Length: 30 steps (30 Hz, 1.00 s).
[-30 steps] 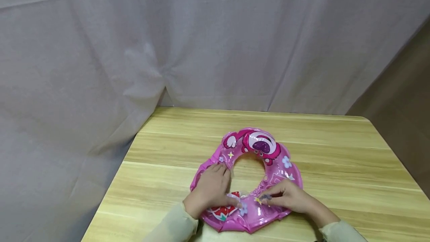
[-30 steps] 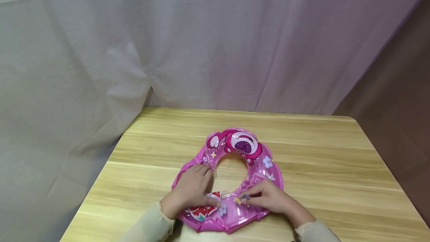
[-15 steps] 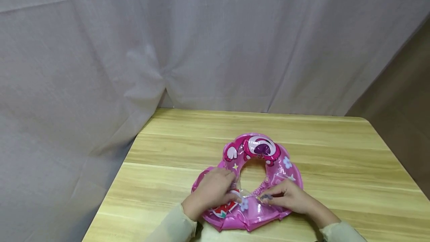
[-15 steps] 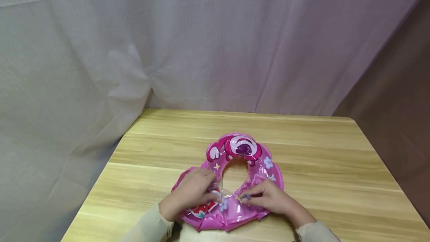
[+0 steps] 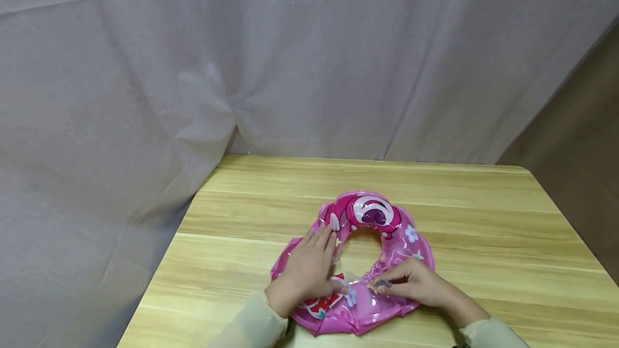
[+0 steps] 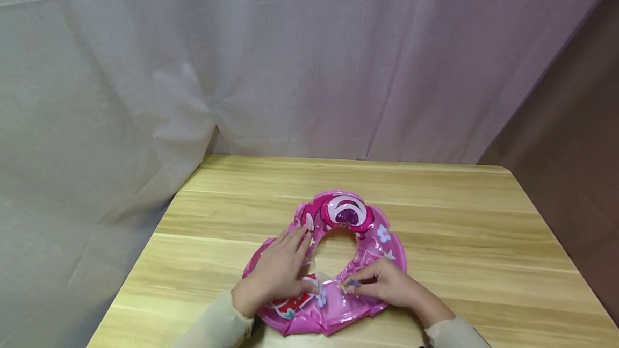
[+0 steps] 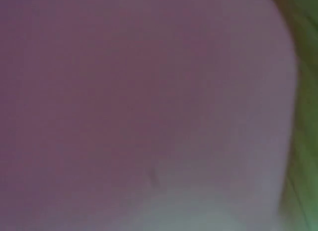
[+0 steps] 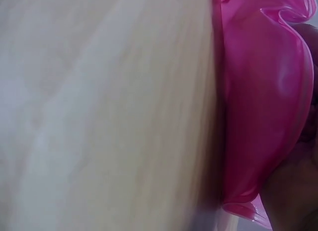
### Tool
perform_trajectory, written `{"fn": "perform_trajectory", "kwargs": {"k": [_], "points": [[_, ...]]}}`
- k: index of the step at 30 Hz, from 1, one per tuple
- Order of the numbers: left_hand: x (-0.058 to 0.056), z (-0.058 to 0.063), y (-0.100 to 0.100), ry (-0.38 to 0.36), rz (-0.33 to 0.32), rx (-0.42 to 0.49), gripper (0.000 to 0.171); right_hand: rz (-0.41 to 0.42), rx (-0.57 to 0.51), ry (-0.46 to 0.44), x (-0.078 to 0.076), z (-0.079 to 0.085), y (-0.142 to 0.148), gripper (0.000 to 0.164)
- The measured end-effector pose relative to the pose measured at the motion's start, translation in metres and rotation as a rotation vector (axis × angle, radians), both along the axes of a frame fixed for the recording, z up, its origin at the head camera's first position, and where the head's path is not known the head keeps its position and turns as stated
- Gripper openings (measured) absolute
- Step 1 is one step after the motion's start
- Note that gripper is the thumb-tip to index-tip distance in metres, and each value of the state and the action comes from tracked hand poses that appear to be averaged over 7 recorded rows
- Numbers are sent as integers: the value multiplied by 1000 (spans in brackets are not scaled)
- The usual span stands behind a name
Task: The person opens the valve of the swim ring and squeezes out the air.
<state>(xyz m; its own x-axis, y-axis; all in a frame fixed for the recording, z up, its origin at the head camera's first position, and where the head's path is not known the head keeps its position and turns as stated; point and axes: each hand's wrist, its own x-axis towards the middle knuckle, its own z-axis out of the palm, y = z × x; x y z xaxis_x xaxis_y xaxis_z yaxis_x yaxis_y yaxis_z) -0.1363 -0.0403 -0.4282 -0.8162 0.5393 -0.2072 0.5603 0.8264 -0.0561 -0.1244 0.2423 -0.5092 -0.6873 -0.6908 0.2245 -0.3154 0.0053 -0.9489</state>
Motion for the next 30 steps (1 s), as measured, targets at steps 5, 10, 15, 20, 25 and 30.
{"fn": "perform_trajectory", "kwargs": {"k": [5, 10, 15, 20, 25, 30], "points": [[5, 0, 0, -39, -73, -58, 115, 11, -6, -2, -1, 5, -1, 22], [8, -3, -4, -19, -89, 0, 137, 22, -9, 25, -1, 8, -1, 21], [5, -5, -5, -31, -65, 56, 133, 14, -35, 70, -4, 10, -1, 23], [1, -7, -9, -70, -65, 181, 123, 3, -58, 75, -5, 8, -2, 25], [-2, -9, -13, -93, -81, 303, 110, -7, -48, 58, -7, 5, -2, 25], [-6, -12, -16, -117, -70, 359, 105, 15, -26, 64, -10, 2, -4, 25]]}}
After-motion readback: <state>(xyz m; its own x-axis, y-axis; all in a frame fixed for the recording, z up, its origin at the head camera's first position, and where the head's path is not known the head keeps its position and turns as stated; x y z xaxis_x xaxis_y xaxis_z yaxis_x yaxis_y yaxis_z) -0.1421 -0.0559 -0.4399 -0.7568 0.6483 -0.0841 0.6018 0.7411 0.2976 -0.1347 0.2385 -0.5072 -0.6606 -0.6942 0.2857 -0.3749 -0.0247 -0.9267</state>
